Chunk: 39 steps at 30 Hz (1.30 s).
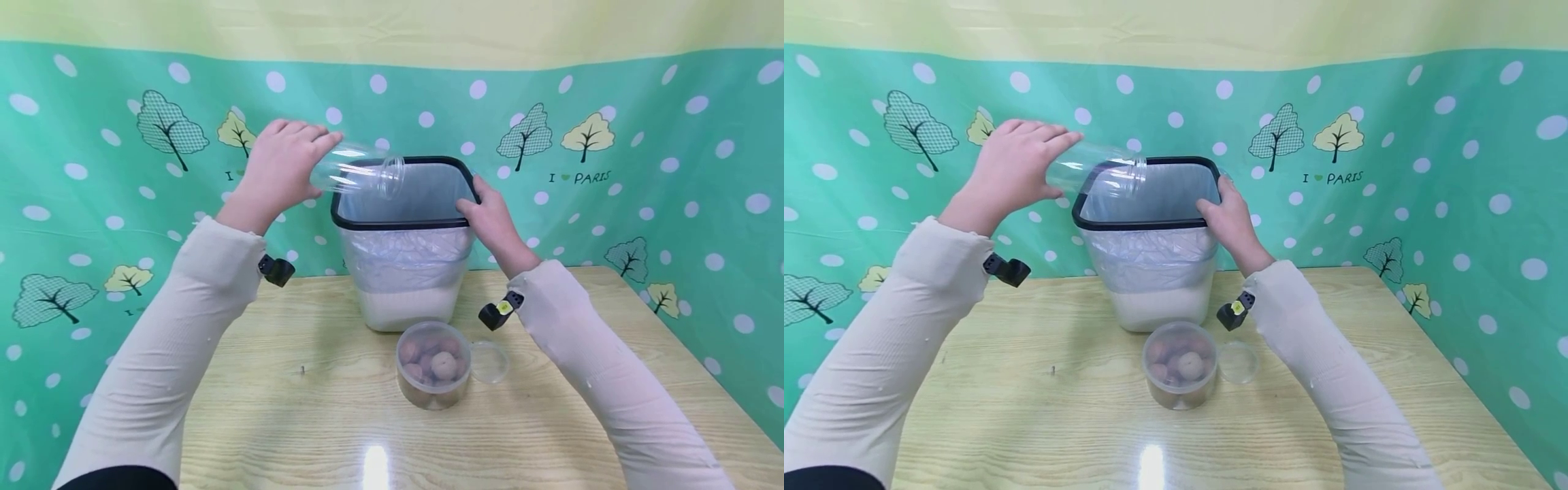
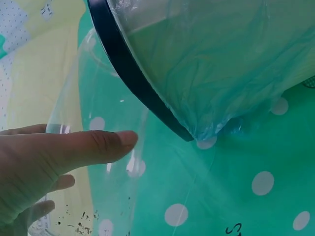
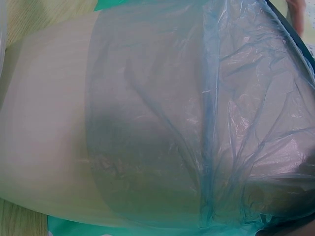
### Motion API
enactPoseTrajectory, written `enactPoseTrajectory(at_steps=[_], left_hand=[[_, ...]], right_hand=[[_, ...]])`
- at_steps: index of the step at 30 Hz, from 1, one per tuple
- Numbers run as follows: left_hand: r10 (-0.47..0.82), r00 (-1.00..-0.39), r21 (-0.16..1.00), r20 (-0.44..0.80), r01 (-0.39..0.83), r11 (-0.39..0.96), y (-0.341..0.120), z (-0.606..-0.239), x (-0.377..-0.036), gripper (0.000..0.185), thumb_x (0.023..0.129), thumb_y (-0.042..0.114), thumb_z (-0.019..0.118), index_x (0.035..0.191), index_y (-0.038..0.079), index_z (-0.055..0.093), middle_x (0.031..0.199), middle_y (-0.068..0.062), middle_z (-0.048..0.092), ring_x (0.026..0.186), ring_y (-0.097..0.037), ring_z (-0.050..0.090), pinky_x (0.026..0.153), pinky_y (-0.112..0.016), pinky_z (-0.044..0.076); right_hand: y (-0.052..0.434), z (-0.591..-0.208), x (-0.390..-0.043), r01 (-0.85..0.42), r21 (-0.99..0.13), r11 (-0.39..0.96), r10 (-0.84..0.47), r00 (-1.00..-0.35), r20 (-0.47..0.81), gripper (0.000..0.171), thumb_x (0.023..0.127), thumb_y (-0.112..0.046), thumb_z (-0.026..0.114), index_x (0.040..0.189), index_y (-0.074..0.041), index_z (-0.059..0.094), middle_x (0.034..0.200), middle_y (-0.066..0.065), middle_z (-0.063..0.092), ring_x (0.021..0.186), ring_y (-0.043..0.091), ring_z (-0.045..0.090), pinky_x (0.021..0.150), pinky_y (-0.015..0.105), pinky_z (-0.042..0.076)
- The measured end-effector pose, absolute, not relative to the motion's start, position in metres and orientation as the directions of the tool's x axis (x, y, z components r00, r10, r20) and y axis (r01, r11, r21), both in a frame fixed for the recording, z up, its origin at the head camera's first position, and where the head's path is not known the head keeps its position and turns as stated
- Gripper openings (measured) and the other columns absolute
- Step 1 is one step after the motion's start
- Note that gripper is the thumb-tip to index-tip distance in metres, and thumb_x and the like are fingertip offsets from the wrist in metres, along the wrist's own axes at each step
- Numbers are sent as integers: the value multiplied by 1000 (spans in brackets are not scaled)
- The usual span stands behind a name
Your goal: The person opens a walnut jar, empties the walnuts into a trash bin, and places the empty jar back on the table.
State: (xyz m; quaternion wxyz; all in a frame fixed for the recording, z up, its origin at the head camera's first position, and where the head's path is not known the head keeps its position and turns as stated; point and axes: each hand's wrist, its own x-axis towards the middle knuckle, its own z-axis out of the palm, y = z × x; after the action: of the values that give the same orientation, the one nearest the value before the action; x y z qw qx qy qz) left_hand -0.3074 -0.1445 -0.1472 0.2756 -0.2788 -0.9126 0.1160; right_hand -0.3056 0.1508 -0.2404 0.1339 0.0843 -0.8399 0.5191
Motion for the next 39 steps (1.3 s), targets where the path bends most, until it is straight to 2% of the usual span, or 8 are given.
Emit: enactPoseTrajectory(at_steps=[10, 14, 19, 22, 26, 31, 39], left_hand=[[538, -713, -330, 449, 428, 842, -150, -151, -309, 86, 69, 22, 84, 142, 9, 40, 138, -17, 48, 125, -37, 43, 105, -50, 30], [495, -728, -251, 474, 428, 868, -155, -155, -309, 88, 69, 23, 84, 143, 9, 39, 139, -17, 47, 127, -37, 42, 104, -52, 31], [410, -790, -121, 456, 402, 908, -163, -161, -309, 91, 72, 29, 81, 147, 10, 32, 144, -17, 42, 129, -39, 38, 102, -57, 30], [372, -806, -44, 461, 398, 916, -168, -166, -309, 91, 73, 31, 80, 147, 11, 31, 145, -17, 41, 129, -40, 39, 99, -59, 31], [309, -821, 113, 480, 407, 906, -175, -175, -310, 89, 74, 32, 80, 147, 13, 32, 145, -14, 42, 130, -37, 39, 100, -59, 32], [244, -833, 327, 496, 440, 836, -185, -188, -309, 90, 74, 33, 80, 148, 14, 31, 142, -12, 45, 131, -33, 40, 105, -53, 32], [127, -867, 568, 482, 419, 708, -201, -214, -307, 93, 74, 39, 78, 148, 15, 27, 145, -12, 42, 134, -29, 35, 107, -54, 29]], right_hand=[[151, -241, -306, -280, -848, 449, -3, -950, 312, 70, 89, -15, 44, 149, 0, 11, 157, 13, 12, 143, 19, 9, 116, 32, 13], [150, -241, -306, -275, -848, 453, 1, -951, 309, 70, 89, -15, 44, 149, 0, 12, 157, 13, 12, 143, 20, 10, 116, 33, 14], [150, -241, -305, -276, -847, 454, 4, -950, 312, 70, 88, -15, 45, 149, 0, 13, 156, 12, 13, 143, 19, 10, 115, 32, 14], [150, -241, -305, -279, -849, 449, 2, -950, 313, 70, 89, -15, 45, 149, 0, 13, 156, 12, 13, 143, 19, 10, 115, 32, 14], [150, -240, -305, -269, -853, 446, 2, -953, 302, 70, 90, -16, 45, 150, -1, 12, 157, 11, 12, 143, 19, 9, 116, 32, 13], [150, -240, -306, -259, -856, 447, 12, -955, 295, 70, 89, -15, 45, 150, -1, 13, 157, 11, 13, 143, 18, 10, 116, 32, 13], [150, -241, -306, -266, -858, 440, 11, -954, 301, 69, 90, -14, 45, 149, -1, 13, 157, 11, 14, 143, 18, 11, 115, 32, 14]])
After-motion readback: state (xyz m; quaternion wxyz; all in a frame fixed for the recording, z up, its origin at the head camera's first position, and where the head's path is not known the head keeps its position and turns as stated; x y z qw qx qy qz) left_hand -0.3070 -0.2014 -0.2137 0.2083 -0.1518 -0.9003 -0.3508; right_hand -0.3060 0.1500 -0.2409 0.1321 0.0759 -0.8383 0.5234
